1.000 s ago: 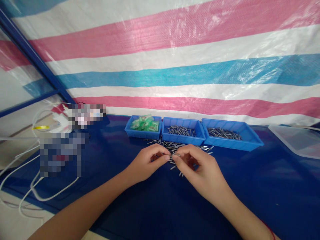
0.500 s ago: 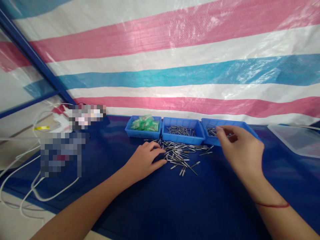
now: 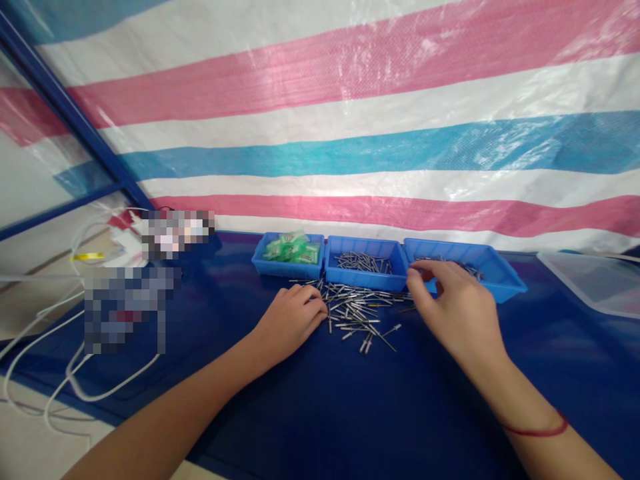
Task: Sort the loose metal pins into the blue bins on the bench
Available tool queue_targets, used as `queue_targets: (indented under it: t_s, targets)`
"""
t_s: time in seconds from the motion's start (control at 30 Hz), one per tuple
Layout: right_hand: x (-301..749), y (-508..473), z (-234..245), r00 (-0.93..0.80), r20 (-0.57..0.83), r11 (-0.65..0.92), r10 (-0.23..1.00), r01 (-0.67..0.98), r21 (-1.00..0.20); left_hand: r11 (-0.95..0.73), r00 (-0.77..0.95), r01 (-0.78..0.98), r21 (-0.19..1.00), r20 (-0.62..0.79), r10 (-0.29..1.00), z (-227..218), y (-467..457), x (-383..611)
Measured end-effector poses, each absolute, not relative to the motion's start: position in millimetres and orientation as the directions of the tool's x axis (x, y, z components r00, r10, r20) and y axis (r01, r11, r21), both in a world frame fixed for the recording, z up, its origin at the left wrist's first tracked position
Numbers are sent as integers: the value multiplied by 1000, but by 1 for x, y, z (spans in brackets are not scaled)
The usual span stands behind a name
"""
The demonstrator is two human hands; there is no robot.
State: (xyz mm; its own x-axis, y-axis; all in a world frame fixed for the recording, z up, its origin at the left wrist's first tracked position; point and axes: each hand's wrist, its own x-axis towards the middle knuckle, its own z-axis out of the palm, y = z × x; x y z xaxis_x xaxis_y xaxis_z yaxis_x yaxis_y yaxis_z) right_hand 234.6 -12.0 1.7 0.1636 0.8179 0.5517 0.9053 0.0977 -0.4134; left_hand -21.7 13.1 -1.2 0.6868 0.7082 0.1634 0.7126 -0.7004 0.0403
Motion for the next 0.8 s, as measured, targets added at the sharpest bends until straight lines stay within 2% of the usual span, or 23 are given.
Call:
queue_targets:
  t_s: [0.1, 0.2, 0.33, 0.47, 0.53, 0.63, 0.8]
  targets:
    - [219, -16, 0, 7, 504, 243, 864, 870, -430, -702, 683, 711, 37, 202, 702, -1, 13, -21]
    - [200, -22, -2, -153, 375, 344, 914, 781, -521, -731, 694, 674, 101, 250, 675, 3, 11, -20]
    - [182, -28, -3, -266, 270, 378, 925, 691, -615, -773, 711, 573, 274, 304, 635, 10, 10, -20]
    - [177, -29, -3, -277, 187, 325, 943, 635, -701, -756, 667, 439, 486, 387, 636, 13, 7, -19]
    - [176, -30, -3, -272, 156, 292, 949, 586, -756, -669, 582, 370, 644, 401, 707, 11, 6, -17]
    - [174, -31, -4, -257, 133, 248, 957, 490, -836, -457, 434, 255, 852, 322, 841, 7, 3, -13]
    - [170, -32, -6, -220, 113, 197, 969, 407, -892, -222, 372, 102, 970, 169, 912, 4, 3, -9]
